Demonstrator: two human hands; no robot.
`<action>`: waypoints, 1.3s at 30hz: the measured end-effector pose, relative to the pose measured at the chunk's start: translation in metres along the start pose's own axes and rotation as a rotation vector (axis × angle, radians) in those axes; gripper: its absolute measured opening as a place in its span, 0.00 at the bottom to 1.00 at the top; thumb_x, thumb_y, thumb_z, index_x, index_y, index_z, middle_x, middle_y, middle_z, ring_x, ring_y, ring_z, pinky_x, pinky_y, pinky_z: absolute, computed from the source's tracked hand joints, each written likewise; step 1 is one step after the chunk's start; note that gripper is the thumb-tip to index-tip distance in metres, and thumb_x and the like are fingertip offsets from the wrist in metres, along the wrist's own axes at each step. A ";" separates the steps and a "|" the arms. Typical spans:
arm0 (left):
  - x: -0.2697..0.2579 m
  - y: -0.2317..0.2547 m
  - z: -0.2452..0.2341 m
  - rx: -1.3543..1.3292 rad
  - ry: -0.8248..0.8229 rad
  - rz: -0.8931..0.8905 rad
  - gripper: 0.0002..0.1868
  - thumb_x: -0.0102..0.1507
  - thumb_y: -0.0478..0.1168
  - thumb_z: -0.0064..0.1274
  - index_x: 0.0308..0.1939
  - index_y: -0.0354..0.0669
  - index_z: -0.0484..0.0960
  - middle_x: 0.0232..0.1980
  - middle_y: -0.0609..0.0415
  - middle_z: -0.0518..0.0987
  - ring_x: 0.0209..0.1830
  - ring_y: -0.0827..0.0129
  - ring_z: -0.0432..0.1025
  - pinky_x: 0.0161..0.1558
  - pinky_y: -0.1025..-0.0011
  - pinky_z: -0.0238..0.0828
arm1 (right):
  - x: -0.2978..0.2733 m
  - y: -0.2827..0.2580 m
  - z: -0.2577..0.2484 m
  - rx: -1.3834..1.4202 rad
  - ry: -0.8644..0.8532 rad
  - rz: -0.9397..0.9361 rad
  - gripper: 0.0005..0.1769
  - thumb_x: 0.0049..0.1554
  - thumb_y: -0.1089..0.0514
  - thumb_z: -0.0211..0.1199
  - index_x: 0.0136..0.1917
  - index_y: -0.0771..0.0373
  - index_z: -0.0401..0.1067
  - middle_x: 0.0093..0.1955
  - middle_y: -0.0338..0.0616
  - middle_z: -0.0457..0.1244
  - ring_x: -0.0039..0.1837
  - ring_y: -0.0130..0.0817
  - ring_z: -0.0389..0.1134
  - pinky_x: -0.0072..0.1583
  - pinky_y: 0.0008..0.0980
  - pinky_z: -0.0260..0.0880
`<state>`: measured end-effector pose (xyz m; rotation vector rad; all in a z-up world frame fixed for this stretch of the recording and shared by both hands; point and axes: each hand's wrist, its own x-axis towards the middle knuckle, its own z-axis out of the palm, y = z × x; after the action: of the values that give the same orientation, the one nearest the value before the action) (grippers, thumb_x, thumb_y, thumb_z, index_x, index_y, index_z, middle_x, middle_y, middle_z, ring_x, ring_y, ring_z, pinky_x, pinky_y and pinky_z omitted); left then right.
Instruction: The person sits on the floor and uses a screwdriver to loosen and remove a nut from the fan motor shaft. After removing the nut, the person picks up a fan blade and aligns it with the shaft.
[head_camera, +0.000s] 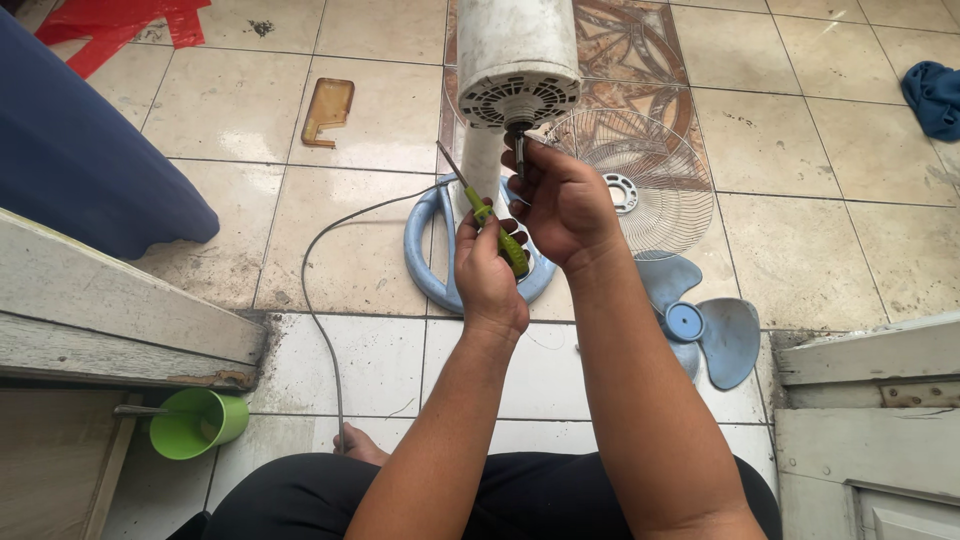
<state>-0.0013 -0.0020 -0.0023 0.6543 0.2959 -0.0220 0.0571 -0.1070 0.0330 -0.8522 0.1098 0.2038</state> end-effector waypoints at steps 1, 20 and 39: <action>0.000 -0.001 0.000 0.004 -0.002 -0.001 0.18 0.71 0.41 0.40 0.64 0.40 0.70 0.47 0.53 0.74 0.44 0.72 0.69 0.46 0.71 0.69 | 0.003 -0.001 0.001 0.040 -0.036 0.023 0.12 0.62 0.52 0.58 0.54 0.60 0.74 0.47 0.37 0.68 0.45 0.30 0.63 0.48 0.34 0.61; -0.008 0.015 0.006 0.143 0.086 -0.074 0.23 0.70 0.47 0.37 0.66 0.41 0.68 0.46 0.53 0.73 0.45 0.69 0.71 0.47 0.69 0.69 | 0.004 -0.012 0.042 -0.592 0.346 -0.467 0.10 0.54 0.62 0.70 0.46 0.72 0.79 0.40 0.42 0.72 0.41 0.24 0.68 0.46 0.24 0.69; -0.002 0.010 0.001 0.080 0.054 -0.030 0.22 0.70 0.46 0.40 0.64 0.41 0.70 0.44 0.53 0.74 0.43 0.70 0.70 0.45 0.71 0.69 | -0.034 0.008 0.029 -1.274 0.433 -0.998 0.08 0.61 0.61 0.67 0.52 0.66 0.79 0.45 0.46 0.69 0.41 0.28 0.69 0.44 0.28 0.70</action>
<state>-0.0021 0.0051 0.0048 0.7311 0.3588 -0.0449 0.0232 -0.0846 0.0525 -2.0929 -0.0732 -0.9680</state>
